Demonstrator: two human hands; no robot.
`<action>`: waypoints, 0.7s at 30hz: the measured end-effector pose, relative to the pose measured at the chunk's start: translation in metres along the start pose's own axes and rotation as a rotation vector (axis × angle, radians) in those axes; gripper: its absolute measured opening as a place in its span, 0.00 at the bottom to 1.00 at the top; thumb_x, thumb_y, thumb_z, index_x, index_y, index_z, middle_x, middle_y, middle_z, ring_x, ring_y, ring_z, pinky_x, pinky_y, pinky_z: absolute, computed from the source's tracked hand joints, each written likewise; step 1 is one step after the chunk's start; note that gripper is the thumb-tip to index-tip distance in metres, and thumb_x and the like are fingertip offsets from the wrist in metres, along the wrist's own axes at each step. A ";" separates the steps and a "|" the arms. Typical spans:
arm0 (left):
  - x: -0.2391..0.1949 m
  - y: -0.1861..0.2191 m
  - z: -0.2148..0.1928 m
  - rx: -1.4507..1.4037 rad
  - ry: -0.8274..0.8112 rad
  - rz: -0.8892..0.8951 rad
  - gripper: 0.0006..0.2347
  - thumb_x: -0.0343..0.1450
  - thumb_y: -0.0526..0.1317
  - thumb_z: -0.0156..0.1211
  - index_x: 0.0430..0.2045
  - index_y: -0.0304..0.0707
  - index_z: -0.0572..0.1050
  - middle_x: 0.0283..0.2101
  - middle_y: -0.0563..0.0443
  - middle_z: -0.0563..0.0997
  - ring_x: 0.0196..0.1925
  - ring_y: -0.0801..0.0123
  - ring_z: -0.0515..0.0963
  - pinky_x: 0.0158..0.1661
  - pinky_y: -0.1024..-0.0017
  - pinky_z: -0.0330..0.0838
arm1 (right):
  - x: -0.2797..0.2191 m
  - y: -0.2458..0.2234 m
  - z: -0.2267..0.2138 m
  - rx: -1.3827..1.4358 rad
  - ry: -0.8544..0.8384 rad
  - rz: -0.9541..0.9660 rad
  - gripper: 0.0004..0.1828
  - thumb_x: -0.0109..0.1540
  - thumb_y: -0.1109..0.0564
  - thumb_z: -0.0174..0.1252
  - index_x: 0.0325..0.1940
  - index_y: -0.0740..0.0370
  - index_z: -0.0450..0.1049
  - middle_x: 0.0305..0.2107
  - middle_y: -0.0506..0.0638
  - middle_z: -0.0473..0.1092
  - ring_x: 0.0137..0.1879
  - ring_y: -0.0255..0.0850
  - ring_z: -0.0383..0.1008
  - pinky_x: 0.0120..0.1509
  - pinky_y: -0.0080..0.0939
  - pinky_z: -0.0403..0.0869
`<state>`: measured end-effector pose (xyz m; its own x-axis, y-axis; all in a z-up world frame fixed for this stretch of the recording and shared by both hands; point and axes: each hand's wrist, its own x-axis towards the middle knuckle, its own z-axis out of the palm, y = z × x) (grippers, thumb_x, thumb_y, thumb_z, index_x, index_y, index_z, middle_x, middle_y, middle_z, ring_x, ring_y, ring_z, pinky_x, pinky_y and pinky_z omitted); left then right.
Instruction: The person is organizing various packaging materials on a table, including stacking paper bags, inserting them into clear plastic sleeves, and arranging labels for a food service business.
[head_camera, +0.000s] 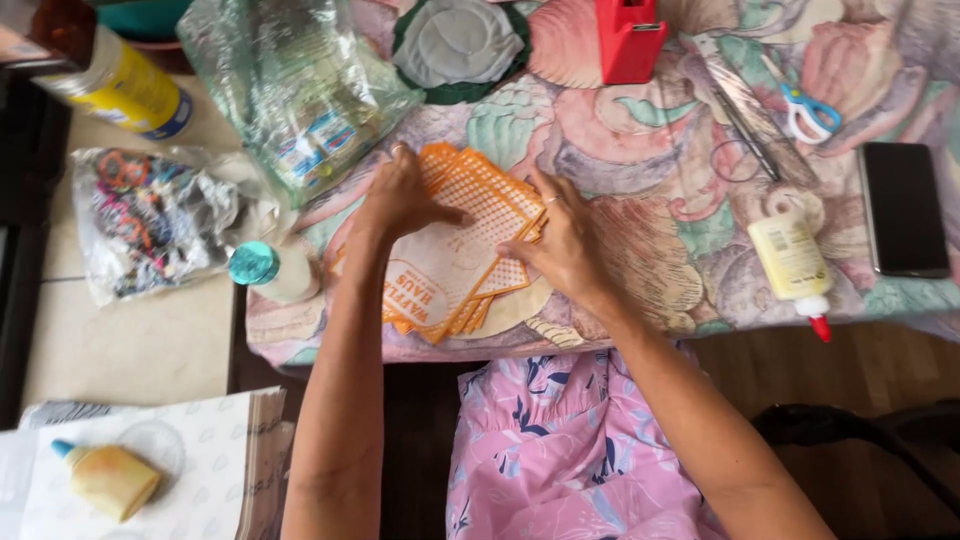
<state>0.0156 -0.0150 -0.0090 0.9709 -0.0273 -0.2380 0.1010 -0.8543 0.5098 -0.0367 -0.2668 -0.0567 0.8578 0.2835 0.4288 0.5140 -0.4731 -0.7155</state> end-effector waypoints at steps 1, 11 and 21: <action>0.003 -0.003 0.002 0.001 0.011 -0.018 0.48 0.48 0.56 0.87 0.51 0.29 0.58 0.52 0.25 0.75 0.58 0.33 0.76 0.57 0.47 0.71 | 0.000 -0.004 -0.002 0.014 -0.011 -0.011 0.60 0.46 0.48 0.83 0.74 0.72 0.60 0.54 0.67 0.66 0.60 0.63 0.71 0.67 0.55 0.70; -0.076 0.080 -0.032 -0.834 0.413 0.202 0.23 0.51 0.45 0.83 0.20 0.35 0.69 0.19 0.53 0.67 0.22 0.68 0.67 0.24 0.70 0.59 | 0.014 -0.061 -0.056 0.841 0.129 0.201 0.54 0.54 0.62 0.73 0.73 0.63 0.43 0.65 0.65 0.58 0.71 0.55 0.64 0.77 0.54 0.69; -0.097 0.099 0.028 -1.021 0.516 0.332 0.49 0.54 0.52 0.83 0.65 0.26 0.58 0.63 0.18 0.68 0.69 0.29 0.65 0.68 0.36 0.56 | 0.021 -0.046 -0.072 0.755 0.058 -0.018 0.40 0.60 0.59 0.68 0.69 0.59 0.51 0.54 0.63 0.68 0.50 0.48 0.77 0.64 0.52 0.78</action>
<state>-0.0742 -0.1111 0.0415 0.9312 0.2428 0.2719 -0.2730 -0.0301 0.9616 -0.0421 -0.2991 0.0247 0.8584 0.2320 0.4575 0.4062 0.2374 -0.8824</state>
